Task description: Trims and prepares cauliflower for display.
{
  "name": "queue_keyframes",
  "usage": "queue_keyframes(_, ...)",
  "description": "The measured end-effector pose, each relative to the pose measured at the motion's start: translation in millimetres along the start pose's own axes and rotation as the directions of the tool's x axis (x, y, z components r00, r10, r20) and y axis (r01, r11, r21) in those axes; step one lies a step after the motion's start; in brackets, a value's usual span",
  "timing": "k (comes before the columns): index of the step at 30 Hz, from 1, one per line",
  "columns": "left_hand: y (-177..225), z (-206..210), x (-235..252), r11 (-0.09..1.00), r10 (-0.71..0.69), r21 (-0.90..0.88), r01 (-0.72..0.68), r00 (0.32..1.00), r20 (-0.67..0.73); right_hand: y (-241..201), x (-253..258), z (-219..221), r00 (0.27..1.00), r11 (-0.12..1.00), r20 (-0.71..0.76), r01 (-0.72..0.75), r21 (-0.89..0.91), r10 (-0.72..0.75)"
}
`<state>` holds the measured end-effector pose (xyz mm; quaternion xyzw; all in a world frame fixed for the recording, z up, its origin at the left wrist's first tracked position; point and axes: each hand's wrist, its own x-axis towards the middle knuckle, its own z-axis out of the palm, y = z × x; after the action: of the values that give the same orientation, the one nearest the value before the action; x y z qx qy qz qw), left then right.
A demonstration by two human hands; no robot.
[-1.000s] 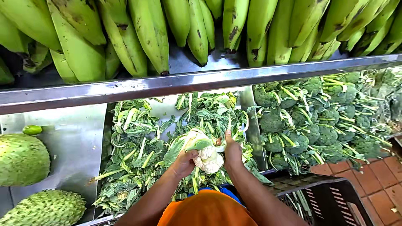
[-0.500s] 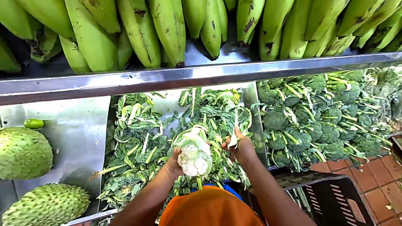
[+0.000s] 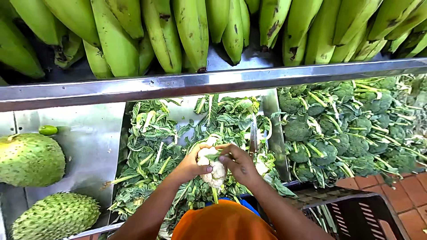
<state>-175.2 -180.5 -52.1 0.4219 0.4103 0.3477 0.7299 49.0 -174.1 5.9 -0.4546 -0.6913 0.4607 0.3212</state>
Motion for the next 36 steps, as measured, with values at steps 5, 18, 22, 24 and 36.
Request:
queue_keyframes(5, -21.8, 4.9, -6.6, 0.957, 0.059, -0.284, -0.056, 0.998, -0.001, 7.3, -5.3, 18.5, 0.869, 0.556, -0.182, -0.121, 0.822, 0.459)
queue_keyframes(18, -51.0, 60.0, -11.1, 0.848, 0.099, -0.526, -0.069, 0.995, 0.029, -1.6, -37.4, 30.8, 0.825, 0.999, -0.566, -0.036, -0.041, 0.007)
queue_keyframes(22, -49.3, 71.7, -8.3, 0.894, 0.072, -0.442, -0.071, 0.997, -0.015, 4.0, -44.7, 23.9, 0.823, 0.950, -0.562, -0.111, -0.293, -0.077)
queue_keyframes(24, -50.9, 76.1, -7.2, 0.917, 0.060, -0.391, -0.074, 0.997, -0.049, 7.8, -48.1, 21.8, 0.834, 0.887, -0.538, -0.155, -0.436, -0.119)
queue_keyframes(36, -79.2, 89.4, -12.7, 0.962, 0.003, -0.271, -0.033, 0.994, -0.110, 0.2, -54.9, 18.7, 0.884, 0.619, -0.385, -0.463, -0.635, 0.266)
